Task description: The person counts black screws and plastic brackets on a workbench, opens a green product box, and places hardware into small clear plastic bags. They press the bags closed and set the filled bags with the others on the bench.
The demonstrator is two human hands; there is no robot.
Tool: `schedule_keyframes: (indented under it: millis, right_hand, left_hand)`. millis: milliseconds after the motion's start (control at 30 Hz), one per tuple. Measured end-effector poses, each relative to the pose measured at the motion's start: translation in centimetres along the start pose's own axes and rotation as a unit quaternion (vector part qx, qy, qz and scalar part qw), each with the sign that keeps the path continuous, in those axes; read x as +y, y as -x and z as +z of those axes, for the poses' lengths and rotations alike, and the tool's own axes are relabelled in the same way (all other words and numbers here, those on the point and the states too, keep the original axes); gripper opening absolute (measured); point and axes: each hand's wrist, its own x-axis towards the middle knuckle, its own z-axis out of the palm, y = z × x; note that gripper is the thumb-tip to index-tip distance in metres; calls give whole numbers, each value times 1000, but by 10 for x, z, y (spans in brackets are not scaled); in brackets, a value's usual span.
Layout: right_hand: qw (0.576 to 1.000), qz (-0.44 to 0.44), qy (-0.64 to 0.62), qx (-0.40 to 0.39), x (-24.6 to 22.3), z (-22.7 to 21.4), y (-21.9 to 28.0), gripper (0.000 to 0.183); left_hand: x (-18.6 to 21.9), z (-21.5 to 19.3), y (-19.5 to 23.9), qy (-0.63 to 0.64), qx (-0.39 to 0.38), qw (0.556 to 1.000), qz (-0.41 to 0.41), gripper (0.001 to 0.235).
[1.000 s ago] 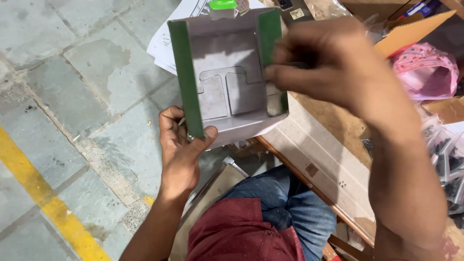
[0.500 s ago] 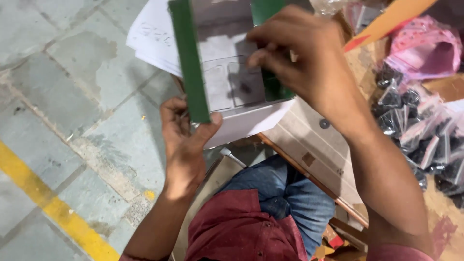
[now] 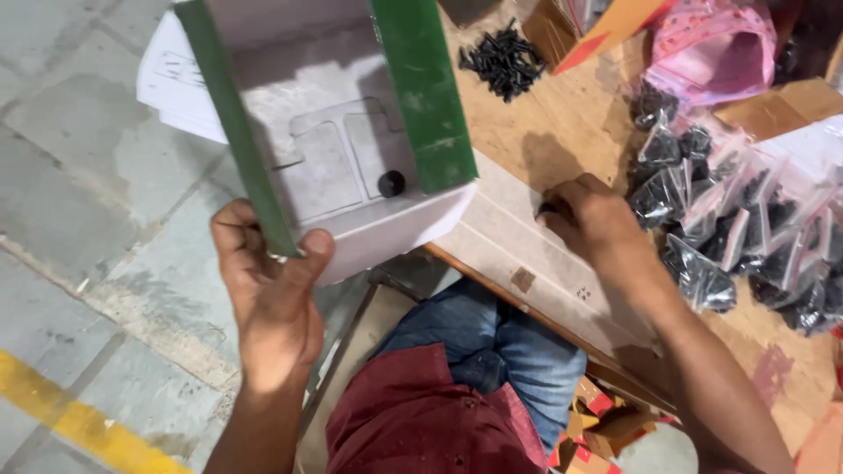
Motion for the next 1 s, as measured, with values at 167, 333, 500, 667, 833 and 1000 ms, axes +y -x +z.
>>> schedule_keyframes:
  millis: [167, 333, 500, 667, 833, 1000]
  right_hand:
    - [980, 115, -99, -127, 12, -20, -23, 24]
    - [957, 60, -279, -42, -23, -64, -18, 13]
    - [939, -116, -313, 87, -113, -116, -35, 11]
    - [941, -210, -221, 145, -158, -126, -51, 16]
    - [941, -180, -234, 166, -94, -91, -24, 38]
    - [970, -136, -194, 50, -37, -45, 31, 102]
  left_hand:
    - [17, 25, 5, 14, 8, 1000, -17, 60]
    - [18, 31, 8, 9, -24, 1000, 8, 61]
    - [22, 44, 10, -24, -21, 999, -12, 61]
    - [20, 42, 11, 6, -16, 1000, -25, 61]
    - [33, 47, 3, -5, -2, 1000, -30, 76]
    - [28, 66, 2, 70, -88, 977, -181, 100]
